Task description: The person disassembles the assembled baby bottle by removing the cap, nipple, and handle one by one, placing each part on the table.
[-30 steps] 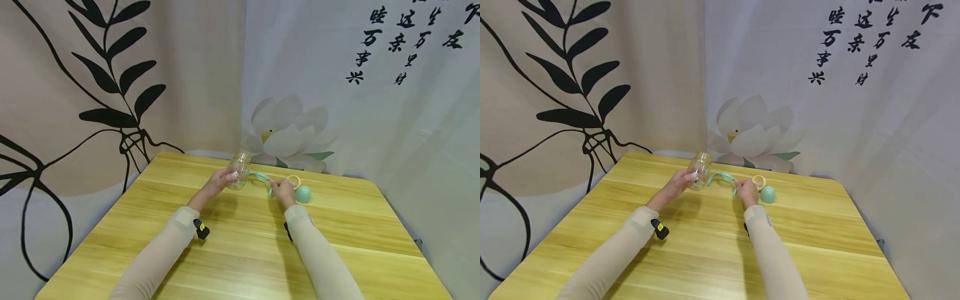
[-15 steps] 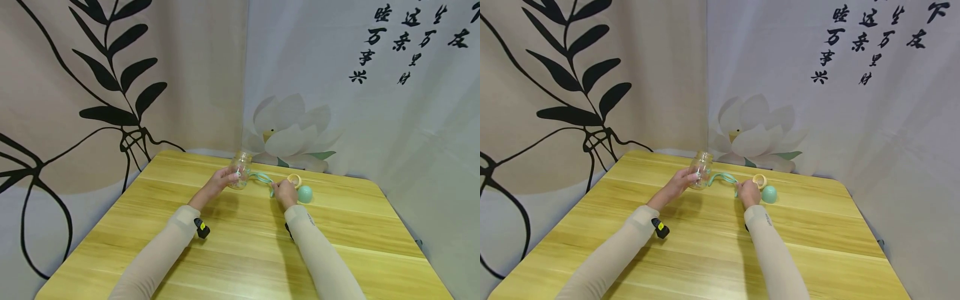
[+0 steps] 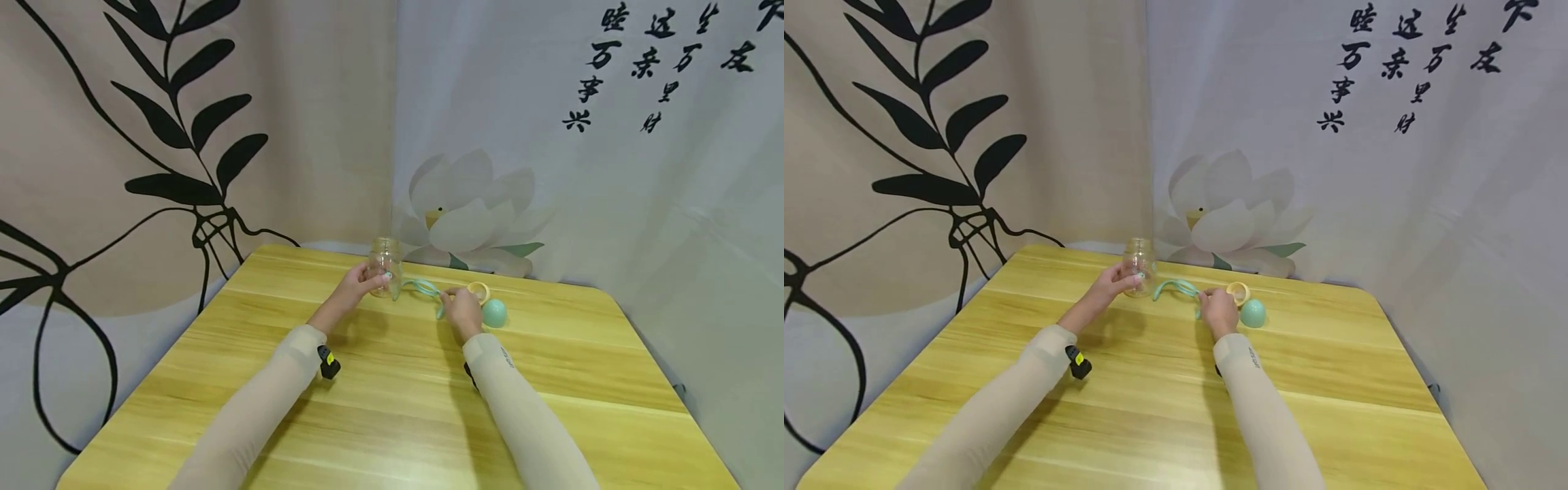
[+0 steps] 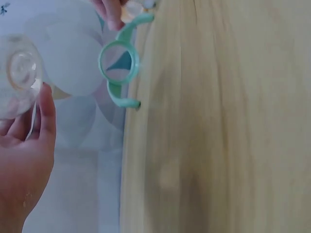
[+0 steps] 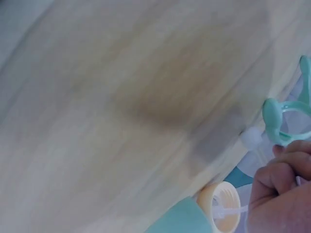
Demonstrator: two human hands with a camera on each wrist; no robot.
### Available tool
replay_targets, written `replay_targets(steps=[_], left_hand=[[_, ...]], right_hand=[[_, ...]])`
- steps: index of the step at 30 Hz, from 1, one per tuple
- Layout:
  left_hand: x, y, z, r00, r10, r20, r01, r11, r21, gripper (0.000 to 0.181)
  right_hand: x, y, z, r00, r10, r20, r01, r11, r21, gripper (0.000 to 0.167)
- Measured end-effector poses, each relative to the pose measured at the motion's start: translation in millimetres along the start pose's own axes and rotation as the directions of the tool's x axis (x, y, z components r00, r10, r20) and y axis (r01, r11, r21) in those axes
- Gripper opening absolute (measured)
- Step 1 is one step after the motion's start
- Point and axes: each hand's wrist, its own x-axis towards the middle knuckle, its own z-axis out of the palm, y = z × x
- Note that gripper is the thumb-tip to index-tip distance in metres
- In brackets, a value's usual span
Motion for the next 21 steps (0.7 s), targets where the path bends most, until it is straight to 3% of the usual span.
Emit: replay_targets(steps=[2, 5, 9, 12, 15, 21], left_hand=[[3.0, 4.2, -3.8, 0.999, -0.025, -0.038, 0.027, 0.999, 0.041, 0.046], [10.1, -0.9, -13.1, 0.991, -0.081, -0.104, 0.092, 0.99, 0.105, 0.065], [19.3, -16.2, -23.5, 0.963, -0.148, -0.225, 0.187, 0.968, 0.165, 0.091], [21.7, -23.2, -27.3, 0.941, -0.159, -0.298, 0.228, 0.95, 0.212, 0.09], [21.7, -28.5, -29.6, 0.929, -0.153, -0.338, 0.239, 0.943, 0.23, 0.085], [20.2, -33.2, -29.1, 0.925, -0.151, -0.349, 0.255, 0.927, 0.274, 0.075]], right_hand=[[-0.5, -1, -2, 1.0, -0.011, -0.009, 0.011, 1.0, 0.011, 0.04], [-0.1, 0, -6, 1.0, -0.018, -0.016, 0.019, 0.999, 0.047, 0.041], [1.8, 5, -10, 0.998, -0.035, -0.056, 0.039, 0.996, 0.081, 0.043], [2.1, 10, -12, 0.993, -0.056, -0.1, 0.066, 0.992, 0.105, 0.041], [1.8, 14, -14, 0.989, -0.081, -0.125, 0.099, 0.984, 0.149, 0.04], [-0.2, 21, -17, 0.975, -0.133, -0.177, 0.169, 0.965, 0.202, 0.038]])
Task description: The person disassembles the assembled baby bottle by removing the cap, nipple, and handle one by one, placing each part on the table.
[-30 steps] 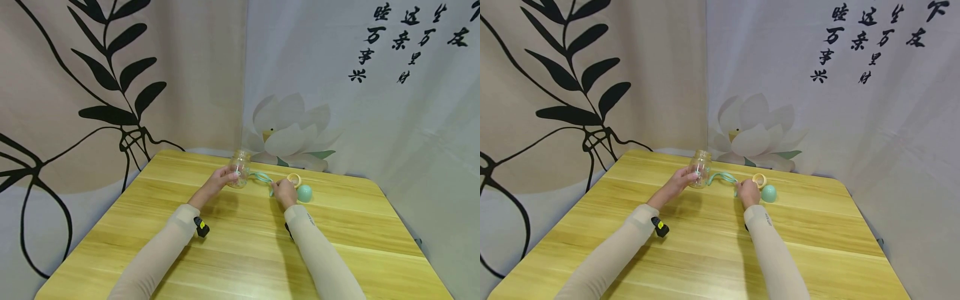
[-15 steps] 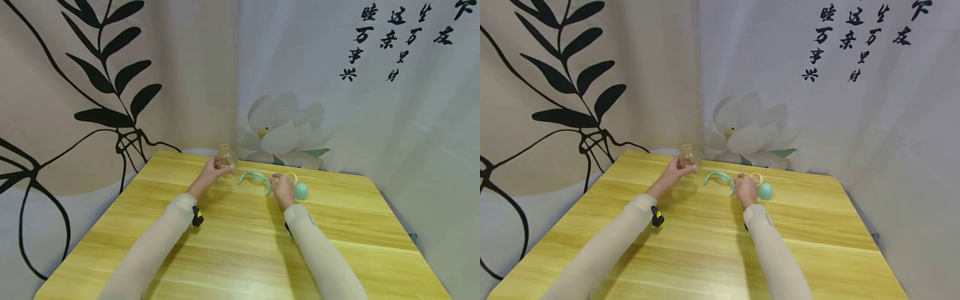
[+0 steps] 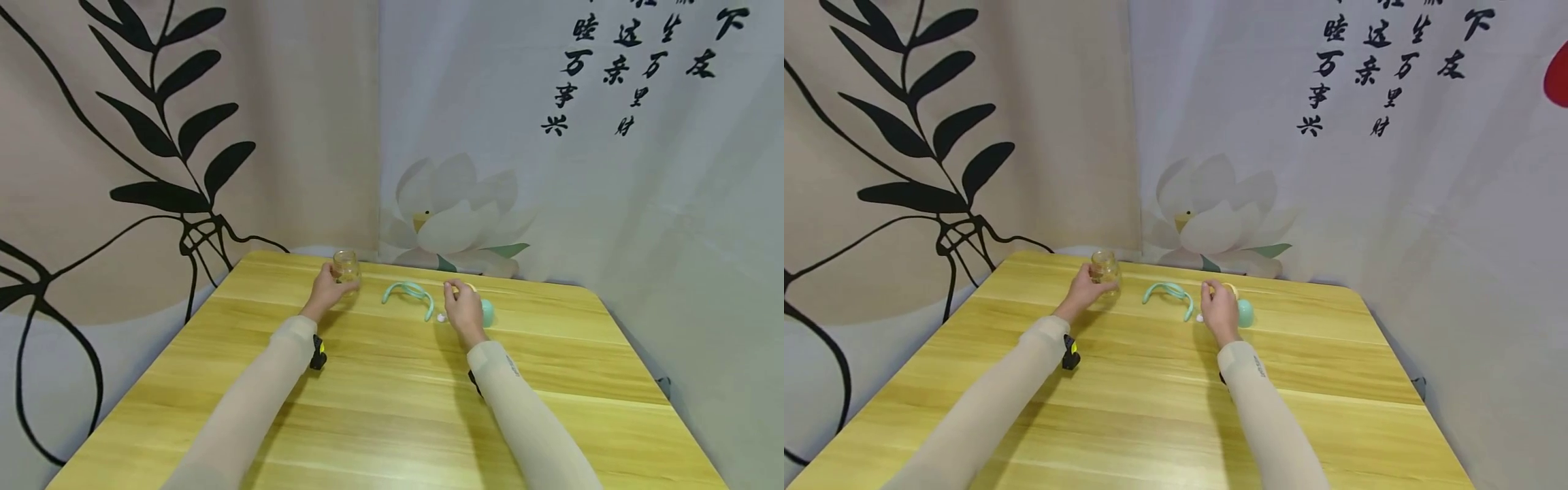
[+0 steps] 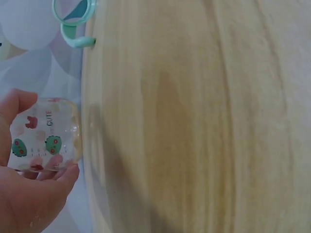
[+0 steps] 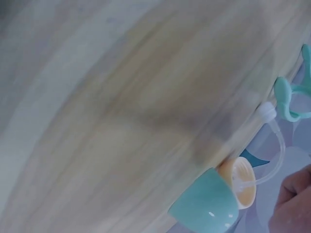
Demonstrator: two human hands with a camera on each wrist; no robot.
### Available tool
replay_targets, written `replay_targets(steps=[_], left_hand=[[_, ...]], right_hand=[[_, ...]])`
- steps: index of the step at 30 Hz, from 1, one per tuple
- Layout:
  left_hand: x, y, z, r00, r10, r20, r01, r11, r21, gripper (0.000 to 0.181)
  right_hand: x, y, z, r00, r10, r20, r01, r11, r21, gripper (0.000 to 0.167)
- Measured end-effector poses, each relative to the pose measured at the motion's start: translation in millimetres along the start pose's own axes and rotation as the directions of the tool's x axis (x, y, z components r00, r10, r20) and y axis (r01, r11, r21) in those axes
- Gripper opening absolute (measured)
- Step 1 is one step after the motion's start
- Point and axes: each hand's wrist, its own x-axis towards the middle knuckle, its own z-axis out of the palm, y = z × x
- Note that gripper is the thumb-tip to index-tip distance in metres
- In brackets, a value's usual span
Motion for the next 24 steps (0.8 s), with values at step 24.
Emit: replay_targets(steps=[24], left_hand=[[-1.0, -2.6, -7.9, 0.997, 0.023, 0.076, -0.03, 0.995, 0.092, 0.105]], right_hand=[[-0.4, 2.9, -5.7, 0.993, -0.078, -0.088, 0.079, 0.997, 0.008, 0.035]])
